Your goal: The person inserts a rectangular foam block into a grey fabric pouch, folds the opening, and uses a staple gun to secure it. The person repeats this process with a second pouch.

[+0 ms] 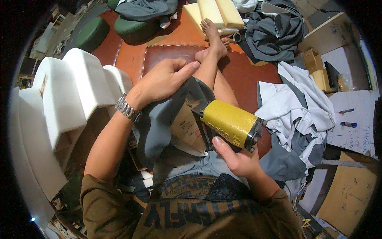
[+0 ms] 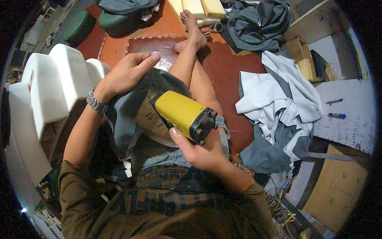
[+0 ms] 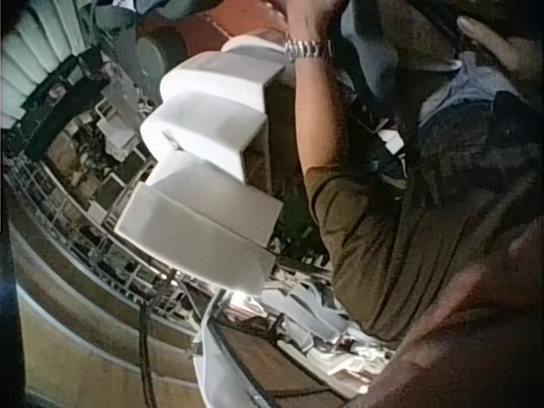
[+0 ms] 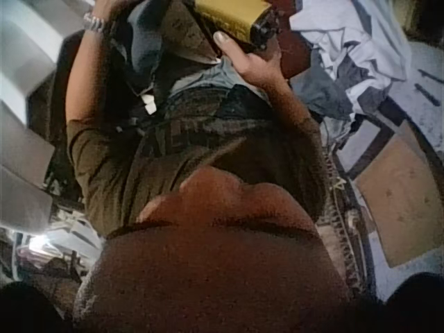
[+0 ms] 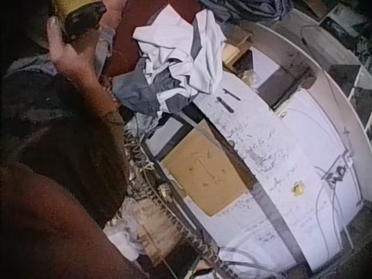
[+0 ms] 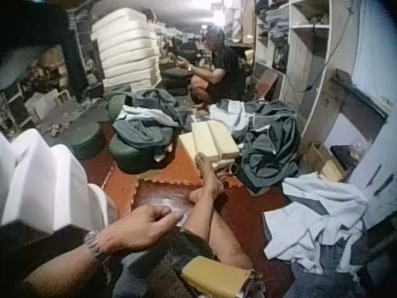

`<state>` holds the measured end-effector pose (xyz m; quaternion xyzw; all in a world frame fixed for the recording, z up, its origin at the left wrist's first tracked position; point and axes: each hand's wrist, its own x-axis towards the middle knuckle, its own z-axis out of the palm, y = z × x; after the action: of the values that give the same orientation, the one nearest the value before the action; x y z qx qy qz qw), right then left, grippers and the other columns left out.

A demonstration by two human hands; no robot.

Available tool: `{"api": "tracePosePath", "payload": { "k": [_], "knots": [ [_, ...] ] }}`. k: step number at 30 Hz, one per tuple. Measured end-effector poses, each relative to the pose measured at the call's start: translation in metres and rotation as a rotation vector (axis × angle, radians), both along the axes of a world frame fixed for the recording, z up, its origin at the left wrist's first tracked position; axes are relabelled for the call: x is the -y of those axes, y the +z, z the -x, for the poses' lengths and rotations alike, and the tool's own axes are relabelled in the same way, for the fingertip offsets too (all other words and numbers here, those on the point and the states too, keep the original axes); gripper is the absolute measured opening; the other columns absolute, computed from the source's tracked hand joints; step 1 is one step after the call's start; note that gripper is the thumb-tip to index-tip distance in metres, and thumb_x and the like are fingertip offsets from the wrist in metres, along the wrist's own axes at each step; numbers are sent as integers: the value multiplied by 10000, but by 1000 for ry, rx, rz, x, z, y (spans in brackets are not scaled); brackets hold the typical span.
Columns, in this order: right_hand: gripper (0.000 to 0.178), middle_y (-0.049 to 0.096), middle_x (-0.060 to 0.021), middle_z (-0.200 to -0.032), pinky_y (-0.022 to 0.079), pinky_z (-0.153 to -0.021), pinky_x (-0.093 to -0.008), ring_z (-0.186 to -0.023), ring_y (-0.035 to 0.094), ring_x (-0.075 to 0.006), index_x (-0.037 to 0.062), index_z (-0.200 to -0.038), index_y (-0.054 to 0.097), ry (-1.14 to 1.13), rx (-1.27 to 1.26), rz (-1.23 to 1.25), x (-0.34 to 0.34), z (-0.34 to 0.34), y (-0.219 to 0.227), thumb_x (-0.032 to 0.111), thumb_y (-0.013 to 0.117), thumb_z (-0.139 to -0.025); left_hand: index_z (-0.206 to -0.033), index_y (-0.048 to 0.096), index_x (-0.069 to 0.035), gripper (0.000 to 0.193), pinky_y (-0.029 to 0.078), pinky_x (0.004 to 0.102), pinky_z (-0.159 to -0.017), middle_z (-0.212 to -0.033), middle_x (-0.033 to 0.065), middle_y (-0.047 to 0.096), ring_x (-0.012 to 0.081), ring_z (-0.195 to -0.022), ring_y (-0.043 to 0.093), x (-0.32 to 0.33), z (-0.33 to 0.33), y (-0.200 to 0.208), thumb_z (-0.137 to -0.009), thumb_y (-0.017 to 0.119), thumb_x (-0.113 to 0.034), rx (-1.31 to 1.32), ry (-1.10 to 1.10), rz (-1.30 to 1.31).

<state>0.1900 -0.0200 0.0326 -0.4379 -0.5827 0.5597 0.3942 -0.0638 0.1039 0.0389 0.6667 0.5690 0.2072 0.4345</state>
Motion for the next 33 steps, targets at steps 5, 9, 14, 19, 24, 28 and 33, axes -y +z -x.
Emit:
{"api": "tracePosePath", "payload": {
  "k": [5,9,14,19,24,28,33],
  "knots": [
    [274,766,-147,-1100,564,-901,-369,-1035,749,-270,10,-1194,718,33,44,-39,-5,9,-8,114,713,-941,-912,670,56,533,477,366,-691,-726,101,595,147,-717,526,2,-2,-5,-1086,536,-430,7,7,-34],
    [268,775,-139,-1079,571,-887,-379,-993,758,-275,20,-1185,727,41,78,-59,-1,5,-6,105,713,-930,-885,652,60,542,468,388,-684,-706,134,567,153,-710,505,3,3,-7,-1086,531,-429,10,34,-26],
    [270,779,-136,-1067,576,-881,-383,-983,762,-273,21,-1176,733,156,103,-75,7,6,-10,110,727,-921,-851,625,60,546,460,400,-677,-683,133,547,159,-690,474,1,4,-14,-1081,538,-427,35,-11,-68],
    [313,755,-113,-1156,550,-955,-361,-1064,718,-202,-12,-1233,699,25,61,77,6,-9,-17,90,729,-939,-874,640,50,539,469,415,-703,-718,163,585,190,-699,519,4,10,-14,-1089,519,-430,1,17,-72],
    [302,756,-108,-1124,546,-950,-351,-1035,730,-208,-16,-1207,702,-58,27,112,22,-38,-21,92,749,-929,-911,643,51,555,470,412,-729,-755,178,605,208,-721,527,3,16,-21,-1098,507,-454,53,-24,-100],
    [395,769,-141,-1075,565,-893,-358,-1000,752,-258,-17,-1172,706,148,85,-306,22,-36,-35,121,817,-819,-940,666,42,530,481,430,-755,-809,202,649,268,-740,575,1,16,-23,-1093,528,-447,98,-38,-106],
    [717,742,-226,-1123,573,-902,-399,-1000,750,-344,-45,-1357,616,315,232,-428,5,-17,-40,111,832,-692,-1071,730,5,455,523,471,-837,-998,240,707,377,-925,686,24,8,13,-1051,595,-429,-144,105,-428]
  ]
}}
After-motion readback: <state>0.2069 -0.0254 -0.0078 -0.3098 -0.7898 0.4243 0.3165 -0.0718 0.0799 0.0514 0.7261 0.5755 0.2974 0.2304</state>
